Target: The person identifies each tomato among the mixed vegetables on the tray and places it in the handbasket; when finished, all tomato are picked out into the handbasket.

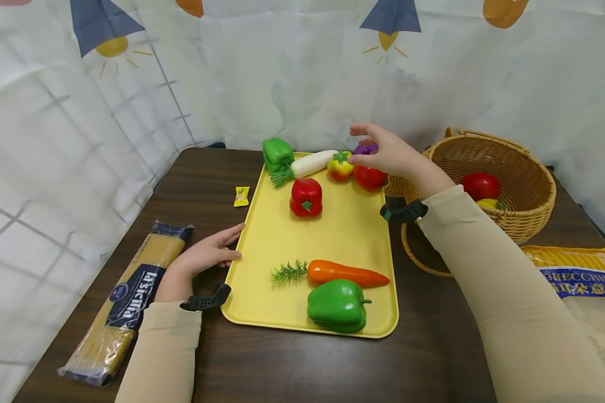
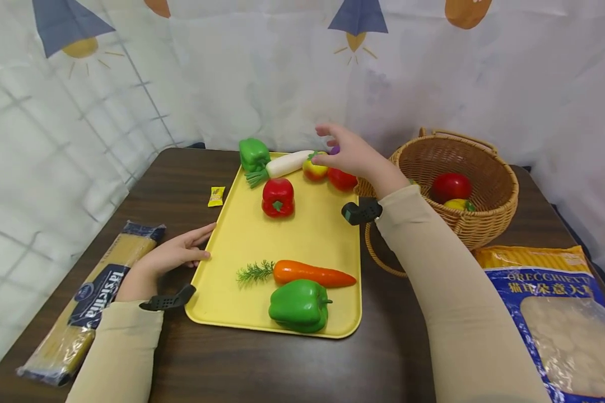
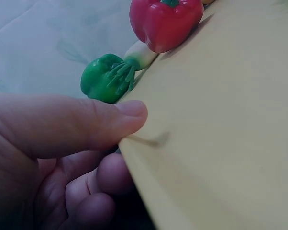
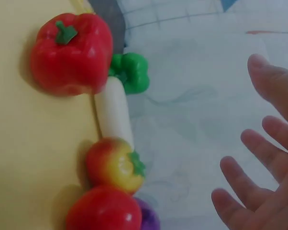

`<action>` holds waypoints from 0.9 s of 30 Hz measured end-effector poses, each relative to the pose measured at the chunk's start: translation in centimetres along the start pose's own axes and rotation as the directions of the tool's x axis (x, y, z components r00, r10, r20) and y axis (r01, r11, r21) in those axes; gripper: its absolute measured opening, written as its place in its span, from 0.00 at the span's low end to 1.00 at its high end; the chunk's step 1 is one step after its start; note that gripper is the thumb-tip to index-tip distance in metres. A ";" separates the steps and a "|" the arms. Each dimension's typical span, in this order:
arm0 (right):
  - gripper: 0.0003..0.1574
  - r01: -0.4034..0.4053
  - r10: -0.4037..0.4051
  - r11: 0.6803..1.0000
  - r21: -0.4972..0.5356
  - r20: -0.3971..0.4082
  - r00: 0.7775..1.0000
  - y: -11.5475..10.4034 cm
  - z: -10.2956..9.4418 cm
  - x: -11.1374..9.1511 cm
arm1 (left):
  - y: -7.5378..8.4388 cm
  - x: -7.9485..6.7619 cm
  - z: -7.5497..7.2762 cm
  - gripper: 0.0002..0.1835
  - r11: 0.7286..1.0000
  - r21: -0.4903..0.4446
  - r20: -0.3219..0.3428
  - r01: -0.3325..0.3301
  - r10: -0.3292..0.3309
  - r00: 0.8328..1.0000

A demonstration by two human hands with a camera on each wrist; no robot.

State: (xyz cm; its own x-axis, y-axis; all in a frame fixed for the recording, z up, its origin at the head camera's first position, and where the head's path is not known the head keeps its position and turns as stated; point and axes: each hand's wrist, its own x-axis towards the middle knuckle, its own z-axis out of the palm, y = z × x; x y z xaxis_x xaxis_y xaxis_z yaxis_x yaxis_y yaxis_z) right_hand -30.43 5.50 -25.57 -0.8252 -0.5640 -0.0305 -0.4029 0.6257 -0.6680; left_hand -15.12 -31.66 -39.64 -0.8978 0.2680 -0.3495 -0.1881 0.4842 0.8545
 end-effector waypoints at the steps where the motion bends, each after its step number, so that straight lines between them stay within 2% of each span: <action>1: 0.46 -0.012 0.012 1.000 -0.002 0.004 1.000 0.2 0.0 0.2 | 0.0 0.0 0.0 0.41 1.000 0.004 0.001 -0.002 0.002 1.000; 11: 0.51 -0.064 0.069 0.994 -0.089 0.050 0.996 2.9 0.2 0.9 | 0.0 0.0 -0.1 0.40 0.999 0.017 0.000 -0.031 0.031 1.000; 16: 0.52 -0.067 0.081 0.988 -0.141 0.095 0.992 4.1 0.5 1.2 | -0.1 0.1 0.0 0.40 1.000 0.004 -0.001 -0.013 0.013 1.000; 22: 0.55 -0.093 0.131 0.968 -0.234 0.152 0.980 4.7 0.7 1.4 | -0.1 0.2 0.0 0.40 1.000 0.002 -0.002 -0.013 0.013 1.000; 27: 0.55 -0.127 0.185 0.954 -0.271 0.200 0.962 4.9 0.8 1.4 | -0.1 0.2 -0.1 0.40 1.000 0.007 -0.010 -0.012 0.012 1.000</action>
State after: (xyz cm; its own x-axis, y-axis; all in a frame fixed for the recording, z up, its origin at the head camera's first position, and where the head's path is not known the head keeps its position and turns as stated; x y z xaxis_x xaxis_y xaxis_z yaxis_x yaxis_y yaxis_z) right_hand -33.22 7.39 -29.50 -0.7892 -0.5350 -0.3016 -0.3871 0.8146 -0.4320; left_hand -15.29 -31.76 -39.74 -0.9040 0.2650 -0.3354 -0.1748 0.4868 0.8559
